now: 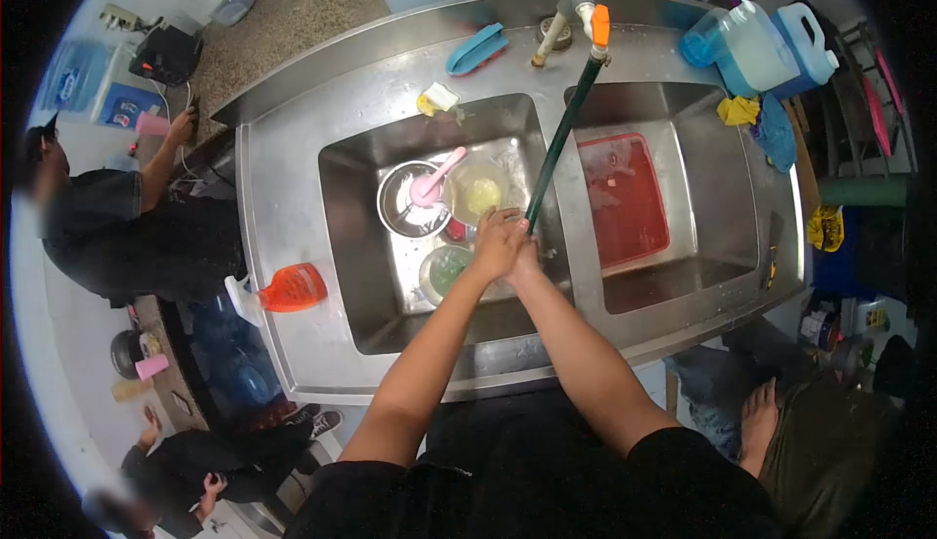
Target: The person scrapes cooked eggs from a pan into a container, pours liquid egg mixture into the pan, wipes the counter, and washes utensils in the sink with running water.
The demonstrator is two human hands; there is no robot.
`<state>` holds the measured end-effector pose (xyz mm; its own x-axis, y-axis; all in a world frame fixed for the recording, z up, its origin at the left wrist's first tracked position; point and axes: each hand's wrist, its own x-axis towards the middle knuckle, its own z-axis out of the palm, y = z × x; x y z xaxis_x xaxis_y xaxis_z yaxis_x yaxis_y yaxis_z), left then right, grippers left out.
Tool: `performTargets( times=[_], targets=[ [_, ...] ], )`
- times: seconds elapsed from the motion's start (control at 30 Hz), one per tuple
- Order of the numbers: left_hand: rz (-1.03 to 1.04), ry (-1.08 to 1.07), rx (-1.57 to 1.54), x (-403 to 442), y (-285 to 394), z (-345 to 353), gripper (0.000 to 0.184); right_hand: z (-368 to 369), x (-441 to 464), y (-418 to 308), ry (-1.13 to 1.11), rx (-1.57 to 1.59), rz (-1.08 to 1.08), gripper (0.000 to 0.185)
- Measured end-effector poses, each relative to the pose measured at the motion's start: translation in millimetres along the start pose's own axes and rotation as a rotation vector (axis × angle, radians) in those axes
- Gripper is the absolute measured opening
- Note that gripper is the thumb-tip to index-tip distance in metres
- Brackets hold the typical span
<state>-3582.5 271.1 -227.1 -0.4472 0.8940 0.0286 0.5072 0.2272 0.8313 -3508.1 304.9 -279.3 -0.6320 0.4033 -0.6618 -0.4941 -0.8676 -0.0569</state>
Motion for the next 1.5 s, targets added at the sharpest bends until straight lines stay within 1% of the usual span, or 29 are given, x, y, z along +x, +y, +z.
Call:
performTargets(
  times=[0.03, 0.1, 0.13, 0.17, 0.23, 0.3, 0.33, 0.43, 0.47, 0.5, 0.57, 0.6, 0.63, 0.7, 0.73, 0.83, 0.87, 0.93, 0.97, 1.0, 1.03, 1.1, 1.13, 1.2, 1.3, 1.37, 1.4, 1.47, 1.5],
  targets=[
    [-0.01, 0.034, 0.017, -2, 2, 0, 0.032, 2, -2, -1, 0.04, -0.051, -0.024, 0.016],
    [-0.182, 0.107, -0.071, -9, 11, -2, 0.03, 7, -8, -7, 0.12, -0.165, -0.068, 0.014],
    [-0.271, 0.147, -0.119, -13, 13, -2, 0.029, -6, -1, -16, 0.137, -0.415, -0.066, 0.016],
    [-0.459, 0.149, -0.56, -16, 13, -3, 0.028, -18, 7, -29, 0.151, -0.668, -0.064, 0.021],
    [-0.807, 0.128, -1.459, -25, 5, 2, 0.026, -9, 7, -39, 0.112, -0.791, -0.1, 0.025],
    [-0.861, 0.247, -1.383, -31, 5, 16, 0.026, 53, -29, -54, 0.004, -0.529, -0.176, 0.024],
    [-0.884, 0.304, -1.344, -30, 2, 23, 0.026, 70, -45, -58, 0.036, -0.667, -0.17, 0.023],
    [-1.048, 0.133, -1.019, -30, -24, 35, 0.021, 77, -72, -57, -0.188, -0.829, -0.053, 0.028],
    [-1.018, 0.179, -1.297, -30, -24, 40, 0.02, 81, -81, -49, -0.124, -0.684, -0.063, 0.033],
    [-0.975, 0.225, -1.575, -27, -17, 45, 0.02, 76, -85, -46, -0.153, -0.535, -0.004, 0.031],
    [-0.84, 0.165, -1.979, -20, -23, 61, 0.024, 60, -88, -42, -0.211, -0.239, 0.112, 0.026],
    [-0.759, 0.053, -2.098, -12, -27, 64, 0.027, 56, -91, -34, -0.216, 0.032, 0.075, 0.025],
    [-0.771, 0.006, -2.1, -10, -30, 68, 0.031, 55, -88, -32, -0.255, 0.125, 0.076, 0.024],
    [-0.913, -0.078, -1.929, -8, -24, 59, 0.038, 50, -82, -28, -0.33, 0.315, 0.078, 0.024],
    [-0.958, -0.113, -1.859, -11, -13, 48, 0.041, 46, -75, -20, -0.232, 0.264, -0.046, 0.025],
    [-0.925, -0.176, -1.804, -42, 46, 23, 0.052, 38, -43, -22, -0.575, 0.373, 0.102, 0.031],
    [-0.885, -0.21, -1.828, -57, 68, 20, 0.056, 38, -31, -26, -0.538, 0.399, 0.12, 0.036],
    [-0.827, -0.243, -1.847, -81, 99, 21, 0.063, 34, -12, -25, -0.501, 0.44, 0.067, 0.038],
    [-0.824, -0.218, -1.84, -85, 103, 22, 0.067, 32, -8, -23, -0.481, 0.458, 0.037, 0.039],
    [-0.819, -0.155, -1.835, -81, 94, 26, 0.067, 31, -9, -21, -0.383, 0.428, 0.041, 0.04],
    [-0.814, -0.093, -1.828, -78, 85, 30, 0.068, 31, -9, -14, -0.19, 0.309, -0.007, 0.039],
    [-0.852, 0.003, -1.825, -54, 31, 38, 0.064, 31, -5, -3, 0.201, 0.066, -0.104, 0.037],
    [-0.887, 0.031, -1.804, -43, 5, 45, 0.062, 29, -14, -3, 0.121, -0.182, -0.113, 0.032],
    [-0.942, 0.019, -1.761, -27, -29, 61, 0.059, 35, -24, -12, 0.095, -0.246, -0.282, 0.028],
    [-0.977, -0.037, -1.766, -17, -59, 78, 0.054, 23, -38, -13, -0.023, -0.368, -0.439, 0.018],
    [-0.944, -0.158, -1.834, -13, -82, 86, 0.051, 5, -41, -11, -0.055, -0.381, -0.396, 0.018],
    [-0.919, -0.262, -1.902, -11, -98, 88, 0.049, 3, -45, 0, 0.049, -0.666, -0.645, 0.014],
    [-0.868, -0.572, -2.073, -1, -135, 91, 0.046, 25, -71, -10, 0.337, -1.033, -0.699, 0.015],
    [-0.873, -0.75, -2.139, 6, -154, 93, 0.045, 44, -93, -14, 0.48, -1.084, -0.495, 0.019]
  ],
)
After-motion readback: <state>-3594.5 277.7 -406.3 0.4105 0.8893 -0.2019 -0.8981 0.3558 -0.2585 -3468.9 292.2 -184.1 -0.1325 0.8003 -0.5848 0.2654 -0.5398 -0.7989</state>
